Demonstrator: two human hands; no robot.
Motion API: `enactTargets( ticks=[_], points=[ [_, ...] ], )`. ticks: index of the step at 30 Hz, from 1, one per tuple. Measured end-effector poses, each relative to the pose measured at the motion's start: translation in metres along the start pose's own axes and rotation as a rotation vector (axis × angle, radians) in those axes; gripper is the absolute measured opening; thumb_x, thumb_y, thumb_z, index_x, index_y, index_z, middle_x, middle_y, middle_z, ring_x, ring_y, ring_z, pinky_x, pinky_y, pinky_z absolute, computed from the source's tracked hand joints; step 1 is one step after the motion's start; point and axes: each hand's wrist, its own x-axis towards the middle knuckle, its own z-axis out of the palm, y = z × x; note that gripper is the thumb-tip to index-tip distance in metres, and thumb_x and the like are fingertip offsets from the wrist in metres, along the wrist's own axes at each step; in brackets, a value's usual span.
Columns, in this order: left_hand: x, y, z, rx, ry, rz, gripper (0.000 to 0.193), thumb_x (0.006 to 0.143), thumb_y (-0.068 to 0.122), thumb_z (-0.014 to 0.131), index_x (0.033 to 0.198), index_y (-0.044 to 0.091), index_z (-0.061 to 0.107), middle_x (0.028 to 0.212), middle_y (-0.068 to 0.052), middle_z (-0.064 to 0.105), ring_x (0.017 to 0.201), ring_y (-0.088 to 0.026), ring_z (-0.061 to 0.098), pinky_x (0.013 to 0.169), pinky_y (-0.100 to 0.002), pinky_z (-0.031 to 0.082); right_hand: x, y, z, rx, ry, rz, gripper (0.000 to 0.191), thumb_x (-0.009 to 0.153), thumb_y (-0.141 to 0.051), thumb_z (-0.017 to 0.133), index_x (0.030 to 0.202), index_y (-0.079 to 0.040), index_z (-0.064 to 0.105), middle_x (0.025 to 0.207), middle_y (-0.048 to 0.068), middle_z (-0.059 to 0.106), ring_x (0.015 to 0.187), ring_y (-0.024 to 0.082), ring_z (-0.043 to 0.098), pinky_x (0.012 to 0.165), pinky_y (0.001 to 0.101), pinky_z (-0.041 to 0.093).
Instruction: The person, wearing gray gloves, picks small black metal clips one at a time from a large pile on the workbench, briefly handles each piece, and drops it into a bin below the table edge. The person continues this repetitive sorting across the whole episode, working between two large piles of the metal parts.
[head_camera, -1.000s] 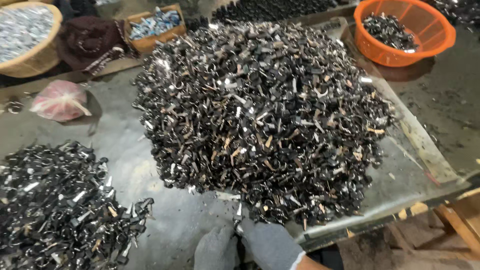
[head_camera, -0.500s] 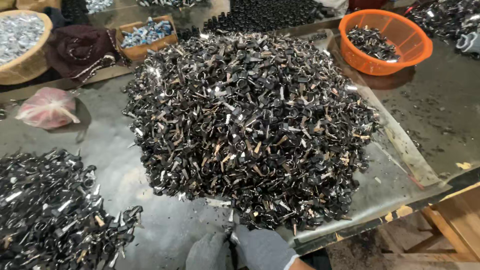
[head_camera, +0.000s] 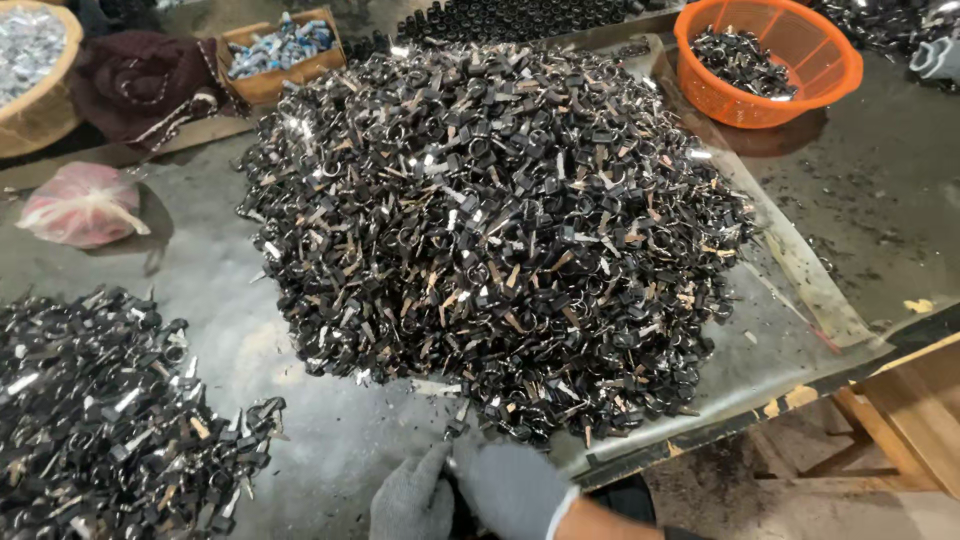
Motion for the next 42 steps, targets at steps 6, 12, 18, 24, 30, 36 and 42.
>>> enactTargets(
  ticks=[6,12,18,24,30,36,42],
  points=[
    [0.005,0.024,-0.016,0.052,-0.059,-0.105,0.042,0.078,0.005,0.065,0.118,0.014,0.072,0.094,-0.013,0.074,0.088,-0.033,0.074,0.078,-0.045,0.058,-0.010,-0.014,-0.019,-0.033,0.341,-0.097,0.033,0.088,-0.012,0.061,0.116,0.005,0.053,0.081,0.024,0.070,0.074,0.040,0.072,0.059,0.0470,0.060],
    [0.005,0.016,-0.005,0.259,-0.109,-0.143,0.035,0.082,0.019,0.072,0.117,0.016,0.072,0.101,-0.014,0.073,0.080,-0.036,0.072,0.073,-0.049,0.057,0.000,0.009,-0.023,0.216,-0.093,0.163,0.038,0.104,-0.025,0.051,0.132,-0.002,0.045,0.081,0.019,0.071,0.069,0.036,0.072,0.059,0.0450,0.060],
    [-0.004,0.009,-0.001,0.178,-0.035,-0.201,0.016,0.076,0.026,0.077,0.083,0.013,0.069,0.082,-0.010,0.072,0.079,-0.033,0.073,0.072,-0.047,0.057,-0.011,0.024,0.013,-0.050,0.220,-0.067,0.047,0.092,-0.013,0.060,0.133,0.004,0.046,0.080,0.016,0.069,0.066,0.033,0.073,0.052,0.0452,0.058],
    [-0.009,0.005,0.004,0.353,-0.141,-0.121,0.018,0.078,0.029,0.080,0.084,0.016,0.070,0.079,-0.011,0.068,0.069,-0.033,0.070,0.064,-0.050,0.054,-0.010,0.019,0.008,-0.117,0.254,-0.085,0.035,0.100,-0.014,0.057,0.131,0.001,0.049,0.082,0.015,0.070,0.068,0.033,0.072,0.054,0.0465,0.056],
    [-0.004,0.007,0.002,0.085,0.137,0.019,0.009,0.073,0.020,0.077,0.079,0.015,0.072,0.066,-0.006,0.068,0.059,-0.027,0.070,0.055,-0.044,0.056,-0.002,0.016,-0.010,-0.037,-0.008,-0.004,0.038,0.086,-0.006,0.059,0.122,0.001,0.049,0.086,0.021,0.068,0.074,0.037,0.073,0.064,0.0432,0.060],
    [-0.003,0.023,-0.009,0.147,0.064,-0.031,0.012,0.071,0.017,0.076,0.070,0.013,0.065,0.067,-0.009,0.066,0.064,-0.033,0.068,0.058,-0.049,0.053,-0.006,0.007,-0.015,-0.012,0.095,-0.093,0.027,0.101,-0.021,0.057,0.119,-0.001,0.051,0.074,0.015,0.070,0.068,0.036,0.072,0.059,0.0480,0.057],
    [0.009,0.034,-0.020,0.164,-0.024,-0.092,0.015,0.077,0.019,0.075,0.069,0.012,0.064,0.066,-0.010,0.065,0.068,-0.036,0.068,0.062,-0.050,0.053,-0.009,-0.001,-0.022,-0.082,0.181,0.023,0.046,0.094,-0.013,0.057,0.135,0.004,0.044,0.073,0.017,0.069,0.065,0.037,0.071,0.055,0.0489,0.056]
  ],
)
